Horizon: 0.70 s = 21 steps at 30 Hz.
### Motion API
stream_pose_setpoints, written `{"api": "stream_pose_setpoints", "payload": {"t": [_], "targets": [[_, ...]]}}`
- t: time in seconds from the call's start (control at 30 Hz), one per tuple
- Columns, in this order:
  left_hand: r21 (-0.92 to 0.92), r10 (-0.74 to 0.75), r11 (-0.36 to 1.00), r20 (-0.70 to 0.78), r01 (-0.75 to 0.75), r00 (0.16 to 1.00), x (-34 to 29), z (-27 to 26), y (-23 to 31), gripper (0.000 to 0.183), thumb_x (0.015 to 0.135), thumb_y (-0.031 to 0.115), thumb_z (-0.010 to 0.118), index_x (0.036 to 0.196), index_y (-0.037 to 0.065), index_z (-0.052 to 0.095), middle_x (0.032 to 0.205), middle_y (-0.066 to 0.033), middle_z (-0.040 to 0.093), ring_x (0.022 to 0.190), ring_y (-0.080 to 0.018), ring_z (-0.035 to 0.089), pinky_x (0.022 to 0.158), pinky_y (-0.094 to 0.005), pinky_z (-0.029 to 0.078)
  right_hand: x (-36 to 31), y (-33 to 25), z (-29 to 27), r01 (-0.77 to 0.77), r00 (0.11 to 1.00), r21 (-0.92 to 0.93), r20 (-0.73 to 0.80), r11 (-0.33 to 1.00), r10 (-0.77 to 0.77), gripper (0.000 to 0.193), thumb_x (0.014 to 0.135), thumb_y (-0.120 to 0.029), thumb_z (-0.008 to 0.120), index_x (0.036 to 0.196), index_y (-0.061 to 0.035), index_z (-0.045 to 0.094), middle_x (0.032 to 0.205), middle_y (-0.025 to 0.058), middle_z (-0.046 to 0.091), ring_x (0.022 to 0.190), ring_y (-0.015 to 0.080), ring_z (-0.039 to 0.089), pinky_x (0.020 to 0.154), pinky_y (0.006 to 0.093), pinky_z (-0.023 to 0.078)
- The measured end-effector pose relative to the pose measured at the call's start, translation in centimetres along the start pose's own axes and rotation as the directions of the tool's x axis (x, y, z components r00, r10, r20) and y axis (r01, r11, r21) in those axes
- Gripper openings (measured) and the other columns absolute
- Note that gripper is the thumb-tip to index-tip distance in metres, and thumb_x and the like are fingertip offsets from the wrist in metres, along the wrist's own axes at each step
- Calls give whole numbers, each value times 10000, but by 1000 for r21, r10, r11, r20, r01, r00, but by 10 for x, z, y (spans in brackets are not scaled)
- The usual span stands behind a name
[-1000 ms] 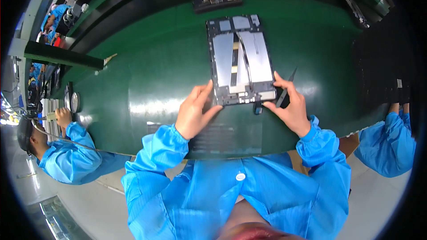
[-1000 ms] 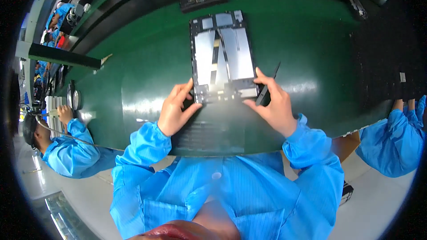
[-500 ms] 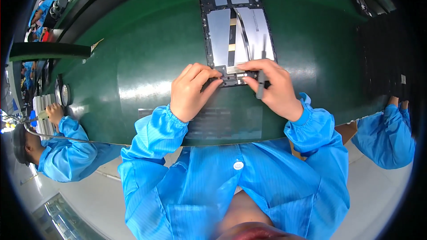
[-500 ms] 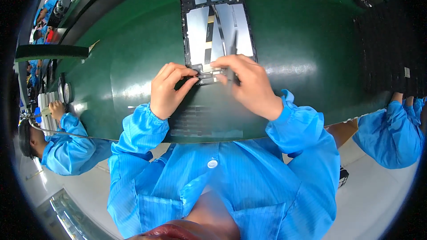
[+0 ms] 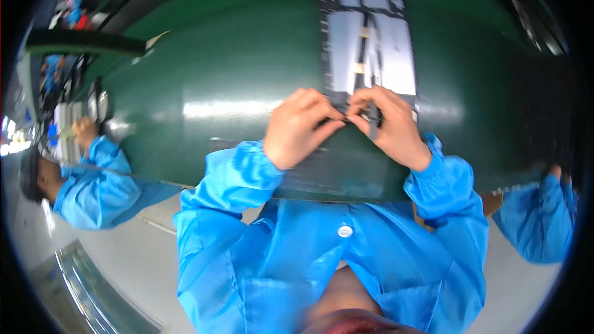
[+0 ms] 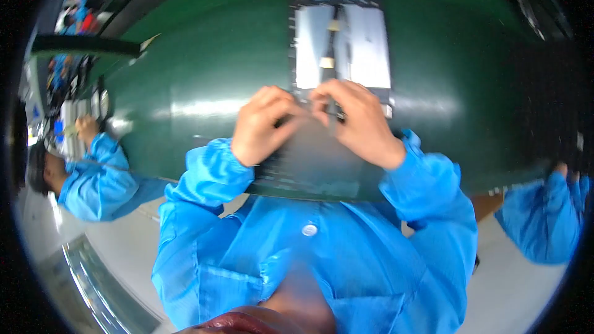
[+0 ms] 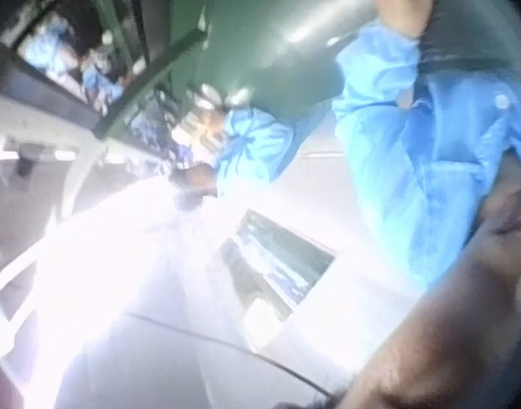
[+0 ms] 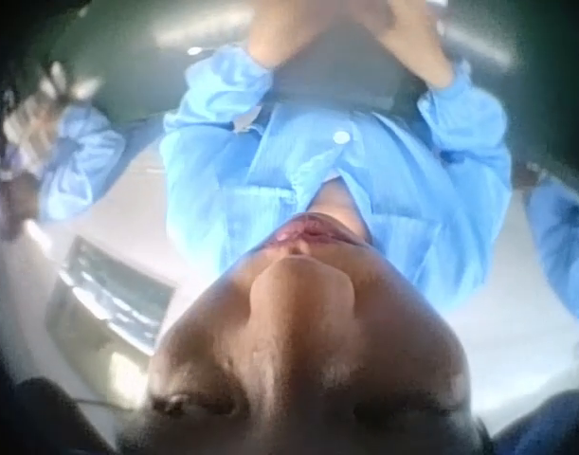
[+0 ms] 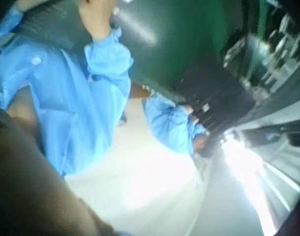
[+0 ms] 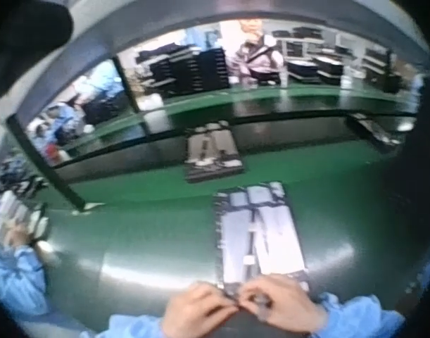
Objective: Connecting ribbon cables and components within tablet or screen panels on an assembly line.
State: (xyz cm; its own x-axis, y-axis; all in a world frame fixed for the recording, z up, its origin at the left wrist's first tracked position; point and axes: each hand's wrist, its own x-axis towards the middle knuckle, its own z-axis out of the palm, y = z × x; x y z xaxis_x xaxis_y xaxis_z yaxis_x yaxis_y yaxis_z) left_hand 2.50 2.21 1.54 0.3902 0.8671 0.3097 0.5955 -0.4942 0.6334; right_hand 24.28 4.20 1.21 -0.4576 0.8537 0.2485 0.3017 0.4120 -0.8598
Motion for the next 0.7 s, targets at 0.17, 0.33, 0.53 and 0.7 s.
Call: {"api": "stream_pose_setpoints", "payload": {"t": [0.17,0.33,0.53,0.7], "targets": [[302,108,942,131,-143,986,-15,9,-9,178,757,129,767,925,133,708,899,-18,616,790,-220,603,651,-354,502,-5,-4,7,-56,996,20,-62,998,57,274,785,22,741,1024,-57,635,846,76,701,841,278,670,770,372,501],[450,278,837,140,-311,950,-34,7,-18,360,763,138,669,1121,123,704,1037,0,638,830,-148,586,652,-285,450,-1,-4,10,-32,997,23,-66,999,33,318,753,47,772,1022,-55,638,849,77,696,818,281,663,749,375,498],[420,368,824,115,-381,923,-28,-10,-17,452,758,151,650,1208,135,689,1120,-9,647,870,-143,595,668,-276,454,0,-8,11,-42,997,-44,-65,998,39,323,739,64,768,1012,-54,642,858,79,694,827,270,661,758,365,504],[364,363,839,178,-404,914,-31,-14,-19,538,784,147,614,1322,131,626,1244,-53,629,961,-201,621,764,-318,511,-2,-11,9,-146,988,22,-43,989,146,316,769,68,760,1041,-48,646,897,71,704,876,250,681,790,347,527]]}}
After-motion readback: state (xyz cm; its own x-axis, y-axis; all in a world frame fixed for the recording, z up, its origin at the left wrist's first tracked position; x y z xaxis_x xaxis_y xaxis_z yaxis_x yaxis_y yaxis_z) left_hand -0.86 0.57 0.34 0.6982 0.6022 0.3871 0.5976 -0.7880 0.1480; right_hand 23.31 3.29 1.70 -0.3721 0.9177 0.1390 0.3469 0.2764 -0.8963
